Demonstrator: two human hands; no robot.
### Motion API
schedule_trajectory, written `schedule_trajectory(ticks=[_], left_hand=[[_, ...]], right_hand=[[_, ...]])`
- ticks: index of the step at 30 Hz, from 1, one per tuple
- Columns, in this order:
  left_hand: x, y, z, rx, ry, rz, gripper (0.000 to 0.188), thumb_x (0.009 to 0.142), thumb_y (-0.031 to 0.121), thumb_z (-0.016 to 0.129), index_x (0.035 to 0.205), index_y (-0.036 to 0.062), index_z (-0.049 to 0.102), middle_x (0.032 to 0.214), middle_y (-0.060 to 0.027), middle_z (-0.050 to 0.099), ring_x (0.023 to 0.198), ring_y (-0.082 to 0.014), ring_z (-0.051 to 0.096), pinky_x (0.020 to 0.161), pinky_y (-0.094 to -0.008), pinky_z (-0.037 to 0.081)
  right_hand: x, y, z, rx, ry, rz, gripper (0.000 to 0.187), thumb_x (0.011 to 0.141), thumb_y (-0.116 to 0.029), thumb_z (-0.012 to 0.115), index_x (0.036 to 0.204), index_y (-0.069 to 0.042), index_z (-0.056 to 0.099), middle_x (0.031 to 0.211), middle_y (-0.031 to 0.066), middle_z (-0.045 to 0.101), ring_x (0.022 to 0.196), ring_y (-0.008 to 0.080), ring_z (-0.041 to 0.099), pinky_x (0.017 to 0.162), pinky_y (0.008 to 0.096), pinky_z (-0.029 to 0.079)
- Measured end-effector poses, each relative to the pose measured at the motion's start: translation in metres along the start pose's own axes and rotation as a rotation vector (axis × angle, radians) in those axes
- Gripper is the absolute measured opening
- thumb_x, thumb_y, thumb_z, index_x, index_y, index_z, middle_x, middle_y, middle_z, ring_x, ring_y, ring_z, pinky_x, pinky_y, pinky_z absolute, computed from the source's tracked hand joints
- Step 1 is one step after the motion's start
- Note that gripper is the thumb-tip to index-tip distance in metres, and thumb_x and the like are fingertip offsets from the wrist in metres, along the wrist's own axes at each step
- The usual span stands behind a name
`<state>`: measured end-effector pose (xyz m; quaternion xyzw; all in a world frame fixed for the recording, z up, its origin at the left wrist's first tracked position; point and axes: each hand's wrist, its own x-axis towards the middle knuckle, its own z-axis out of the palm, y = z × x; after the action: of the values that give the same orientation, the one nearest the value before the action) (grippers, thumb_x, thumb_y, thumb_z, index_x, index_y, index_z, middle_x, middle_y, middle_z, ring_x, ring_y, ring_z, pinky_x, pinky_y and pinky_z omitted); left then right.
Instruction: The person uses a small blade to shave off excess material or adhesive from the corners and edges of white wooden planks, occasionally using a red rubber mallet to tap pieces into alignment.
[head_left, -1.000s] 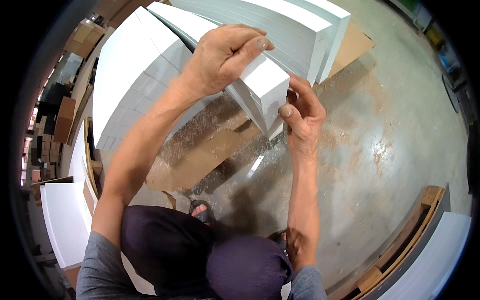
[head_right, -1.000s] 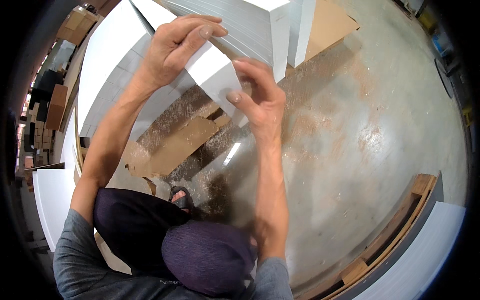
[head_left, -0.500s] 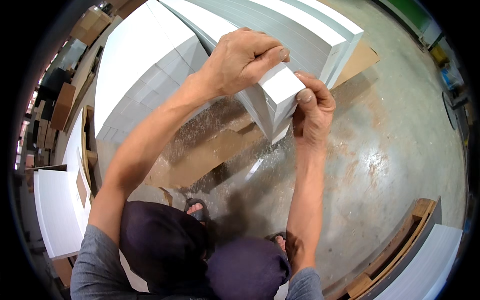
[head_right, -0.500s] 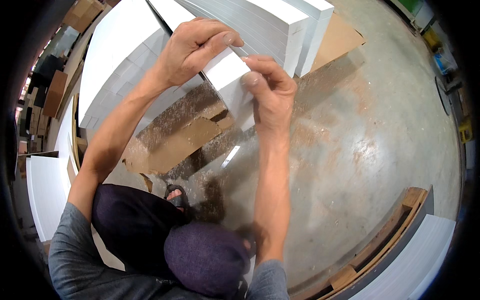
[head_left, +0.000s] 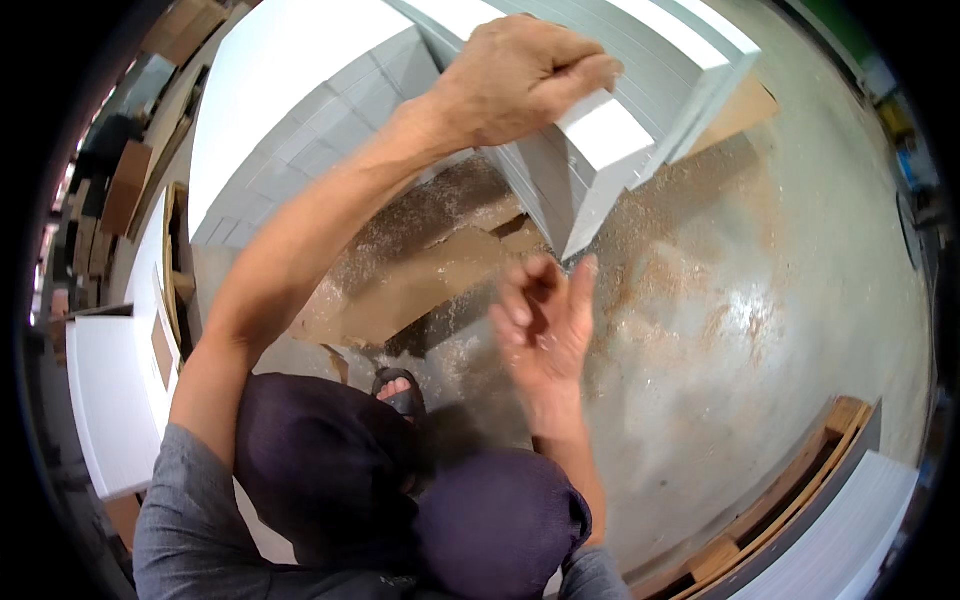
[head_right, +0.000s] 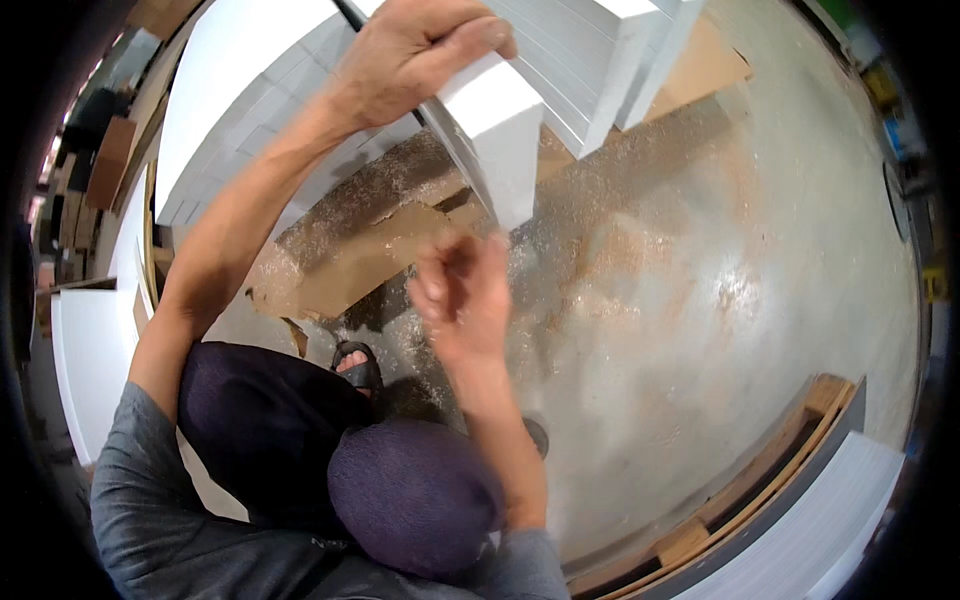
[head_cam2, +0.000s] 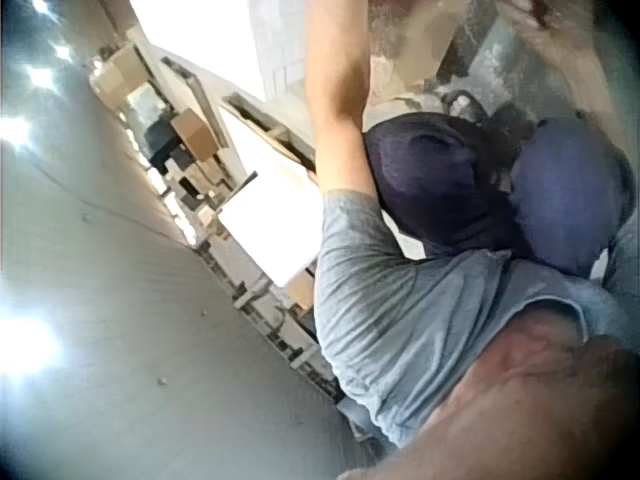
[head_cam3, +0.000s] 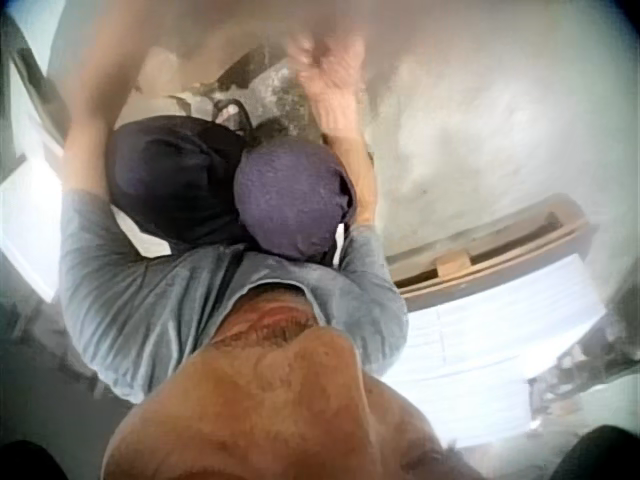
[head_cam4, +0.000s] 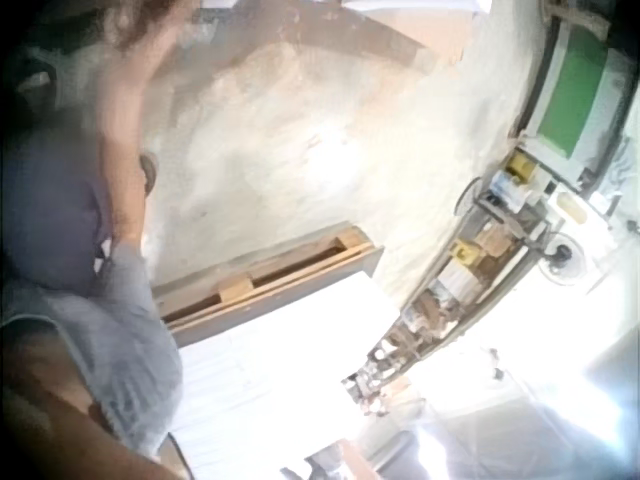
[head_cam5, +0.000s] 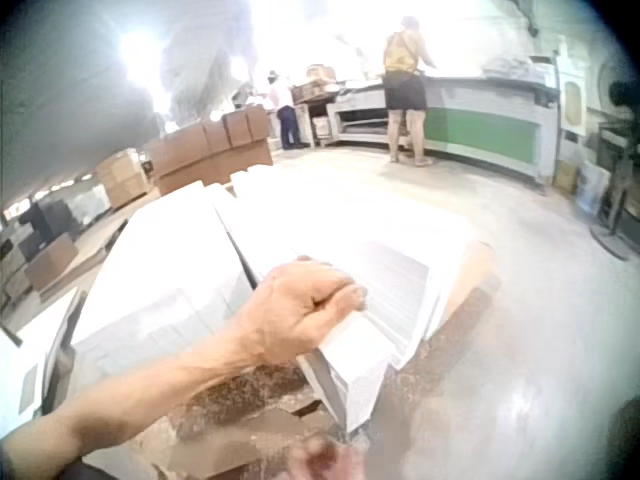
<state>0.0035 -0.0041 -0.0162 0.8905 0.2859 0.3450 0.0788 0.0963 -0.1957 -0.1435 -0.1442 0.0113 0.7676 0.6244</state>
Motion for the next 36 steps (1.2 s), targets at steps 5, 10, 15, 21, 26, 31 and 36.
schedule_trajectory(ticks=[5, 10, 15, 21, 26, 31, 36], left_hand=[[0.003, 0.006, -0.004, -0.097, 0.028, 0.007, 0.042, 0.098, 0.033, 0.058, 0.072, 0.0019, 0.065, 0.052, -0.0098, 0.046, 0.048, -0.0203, 0.043, 0.051, -0.0376, 0.036], [0.006, 0.000, -0.005, -0.013, -0.072, -0.015, 0.041, 0.097, 0.031, 0.059, 0.069, 0.0018, 0.063, 0.050, -0.0079, 0.043, 0.048, -0.0183, 0.039, 0.049, -0.0368, 0.033], [0.004, -0.001, -0.003, -0.032, -0.043, -0.011, 0.040, 0.097, 0.030, 0.059, 0.068, 0.0024, 0.063, 0.049, -0.0063, 0.043, 0.047, -0.0171, 0.039, 0.049, -0.0360, 0.033], [0.004, -0.002, -0.009, -0.033, -0.137, -0.011, 0.034, 0.104, 0.026, 0.054, 0.094, 0.0034, 0.078, 0.070, -0.0048, 0.068, 0.059, -0.0118, 0.057, 0.055, -0.0286, 0.044], [0.007, -0.001, -0.010, -0.072, -0.179, -0.035, 0.035, 0.104, 0.028, 0.055, 0.096, 0.0033, 0.077, 0.073, -0.0055, 0.070, 0.061, -0.0110, 0.059, 0.057, -0.0270, 0.046], [0.003, -0.002, -0.009, -0.085, -0.174, -0.063, 0.036, 0.106, 0.028, 0.052, 0.099, 0.0028, 0.077, 0.079, -0.0050, 0.073, 0.067, -0.0093, 0.063, 0.060, -0.0252, 0.049], [0.003, 0.005, -0.006, -0.147, -0.112, -0.076, 0.035, 0.102, 0.029, 0.059, 0.091, 0.0022, 0.077, 0.061, -0.0021, 0.062, 0.056, -0.0080, 0.051, 0.051, -0.0279, 0.038]], right_hand=[[0.040, 0.001, 0.066, 0.349, -0.155, -0.004, 0.061, 0.094, -0.063, 0.060, 0.112, -0.004, 0.063, 0.086, 0.0053, 0.062, 0.069, 0.0143, 0.054, 0.049, 0.0253, 0.043], [0.057, 0.006, 0.058, 0.404, -0.355, -0.062, 0.064, 0.094, -0.055, 0.065, 0.125, 0.000, 0.060, 0.088, 0.0050, 0.063, 0.069, 0.0124, 0.052, 0.048, 0.0225, 0.042], [0.062, 0.017, 0.037, 0.348, -0.448, -0.125, 0.057, 0.098, -0.051, 0.061, 0.127, -0.002, 0.060, 0.086, 0.0044, 0.063, 0.069, 0.0113, 0.052, 0.048, 0.0208, 0.041], [0.048, 0.006, 0.061, 0.340, -0.415, -0.104, 0.056, 0.099, -0.051, 0.061, 0.122, -0.001, 0.063, 0.085, 0.0027, 0.063, 0.071, 0.0128, 0.053, 0.051, 0.0235, 0.042], [0.054, 0.001, 0.076, 0.318, -0.386, -0.088, 0.055, 0.098, -0.053, 0.062, 0.111, -0.001, 0.068, 0.077, 0.0003, 0.061, 0.068, 0.0107, 0.051, 0.051, 0.0217, 0.039], [0.048, 0.021, 0.042, 0.242, -0.230, -0.142, 0.056, 0.100, -0.054, 0.058, 0.121, -0.001, 0.060, 0.073, -0.0014, 0.056, 0.066, 0.0092, 0.047, 0.053, 0.0224, 0.037], [0.047, 0.018, 0.044, 0.344, -0.232, -0.096, 0.059, 0.099, -0.056, 0.058, 0.121, -0.001, 0.062, 0.073, -0.0001, 0.054, 0.066, 0.0120, 0.048, 0.054, 0.0243, 0.037]])
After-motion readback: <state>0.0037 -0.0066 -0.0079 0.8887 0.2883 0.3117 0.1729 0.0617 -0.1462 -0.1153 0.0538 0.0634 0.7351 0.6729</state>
